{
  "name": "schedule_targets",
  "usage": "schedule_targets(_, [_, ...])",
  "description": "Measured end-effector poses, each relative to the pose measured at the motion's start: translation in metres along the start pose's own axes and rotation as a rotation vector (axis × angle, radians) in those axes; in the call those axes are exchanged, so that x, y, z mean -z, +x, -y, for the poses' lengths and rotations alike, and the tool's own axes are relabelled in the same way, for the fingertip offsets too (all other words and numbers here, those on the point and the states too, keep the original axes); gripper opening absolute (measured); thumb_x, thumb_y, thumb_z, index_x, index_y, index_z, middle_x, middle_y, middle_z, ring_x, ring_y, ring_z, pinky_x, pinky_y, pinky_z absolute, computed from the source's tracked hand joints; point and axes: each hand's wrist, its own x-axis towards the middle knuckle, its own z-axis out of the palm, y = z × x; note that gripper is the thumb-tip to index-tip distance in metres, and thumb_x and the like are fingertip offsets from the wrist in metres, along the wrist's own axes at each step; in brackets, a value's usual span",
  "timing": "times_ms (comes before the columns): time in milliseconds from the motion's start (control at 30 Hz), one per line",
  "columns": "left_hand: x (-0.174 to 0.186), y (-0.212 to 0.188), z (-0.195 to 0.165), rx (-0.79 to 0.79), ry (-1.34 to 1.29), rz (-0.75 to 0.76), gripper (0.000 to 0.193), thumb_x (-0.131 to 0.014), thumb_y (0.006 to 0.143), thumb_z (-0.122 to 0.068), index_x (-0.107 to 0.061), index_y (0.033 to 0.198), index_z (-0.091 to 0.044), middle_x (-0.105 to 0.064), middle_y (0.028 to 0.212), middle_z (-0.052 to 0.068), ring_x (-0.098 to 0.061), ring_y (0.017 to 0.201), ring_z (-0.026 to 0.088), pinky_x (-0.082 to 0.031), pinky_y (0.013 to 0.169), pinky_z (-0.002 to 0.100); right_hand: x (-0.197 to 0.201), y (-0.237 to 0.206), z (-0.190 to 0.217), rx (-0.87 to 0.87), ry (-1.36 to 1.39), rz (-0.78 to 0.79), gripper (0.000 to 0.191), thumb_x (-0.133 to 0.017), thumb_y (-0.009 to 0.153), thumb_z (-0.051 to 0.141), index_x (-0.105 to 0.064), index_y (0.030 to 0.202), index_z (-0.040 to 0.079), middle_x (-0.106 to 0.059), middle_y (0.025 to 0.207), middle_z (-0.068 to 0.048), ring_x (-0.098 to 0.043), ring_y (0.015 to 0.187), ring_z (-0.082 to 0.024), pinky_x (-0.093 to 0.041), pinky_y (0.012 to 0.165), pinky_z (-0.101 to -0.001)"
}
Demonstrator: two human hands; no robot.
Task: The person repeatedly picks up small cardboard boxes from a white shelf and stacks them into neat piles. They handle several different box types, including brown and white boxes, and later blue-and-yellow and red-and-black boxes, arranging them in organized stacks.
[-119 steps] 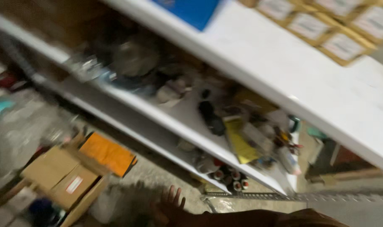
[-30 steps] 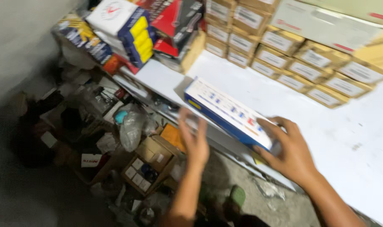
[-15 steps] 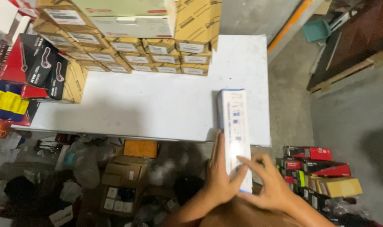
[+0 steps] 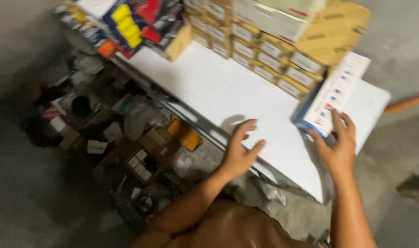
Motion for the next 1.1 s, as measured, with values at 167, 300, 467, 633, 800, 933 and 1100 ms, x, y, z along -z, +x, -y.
schedule_targets(167, [0.14,0.044,0.047,0.123,-0.108,-0.413,0.056,-0.076,0.084,-0.004,-0.052,0.134,-0.012,-0.058,0.131,0.009,-0.063,0.113,0.018,-0.062,0.086,0.035,-0.014,0.001,0.012,-0.054,-0.002,0.002,0.078,-0.088,0.088,0.029,-0.057,0.156,0.007,-0.047,0.157,-0.023,-0.059,0.13,-0.035,-0.053,0.104,-0.0425])
schedule_targets(300, [0.268,0.111,0.067,0.244,-0.451,-0.607,0.073,-0.078,0.086,-0.016,-0.039,0.147,-0.013,-0.056,0.137,0.016,-0.057,0.125,0.029,-0.045,0.105,0.058,-0.025,-0.003,0.037,0.028,-0.12,-0.137,0.088,-0.09,0.089,0.028,-0.044,0.157,-0.005,-0.038,0.155,-0.03,-0.042,0.145,-0.043,-0.039,0.119,-0.0503])
schedule_targets(467, [0.369,0.201,0.057,0.566,-0.756,-0.577,0.124,-0.072,0.062,-0.075,-0.02,0.159,-0.019,-0.023,0.16,0.022,-0.033,0.144,0.049,-0.029,0.114,0.072,-0.069,-0.029,0.104,0.217,0.058,-0.377,0.071,-0.079,0.106,0.012,-0.033,0.158,-0.004,-0.032,0.152,-0.026,-0.032,0.151,-0.038,-0.026,0.131,-0.0465])
schedule_targets(633, [0.393,0.281,0.036,0.609,-0.527,-0.421,0.135,-0.068,0.044,-0.086,-0.028,0.156,-0.02,-0.032,0.156,0.023,-0.036,0.135,0.058,-0.031,0.102,0.079,-0.159,-0.026,0.178,0.18,0.256,-0.308,0.073,-0.083,0.095,0.018,-0.043,0.154,0.002,-0.045,0.147,-0.019,-0.044,0.142,-0.032,-0.035,0.122,-0.0433])
schedule_targets(800, [0.411,0.312,0.056,0.721,-0.548,-0.454,0.107,-0.07,0.071,-0.072,-0.038,0.156,-0.015,-0.046,0.148,0.031,-0.044,0.135,0.061,-0.039,0.108,0.08,-0.224,-0.022,0.234,0.212,0.271,-0.203,0.062,-0.08,0.088,0.018,-0.054,0.141,0.001,-0.054,0.144,-0.024,-0.05,0.142,-0.04,-0.035,0.126,-0.0512])
schedule_targets(933, [0.428,0.318,0.085,0.467,-0.651,-0.125,0.084,-0.06,0.071,-0.067,-0.056,0.141,-0.022,-0.06,0.137,0.008,-0.052,0.128,0.042,-0.032,0.091,0.071,-0.247,-0.014,0.258,0.19,0.351,-0.194,0.057,-0.08,0.089,0.018,-0.056,0.138,0.001,-0.061,0.136,-0.022,-0.054,0.137,-0.04,-0.038,0.122,-0.0507])
schedule_targets(1100, [0.446,0.285,0.061,0.389,-0.825,-0.116,0.07,-0.067,0.085,-0.064,-0.057,0.14,-0.022,-0.054,0.132,0.008,-0.054,0.11,0.037,-0.045,0.073,0.057,-0.264,-0.006,0.258,0.197,0.35,-0.235,0.059,-0.081,0.086,0.017,-0.057,0.137,0.002,-0.06,0.136,-0.022,-0.055,0.134,-0.041,-0.04,0.12,-0.0506])
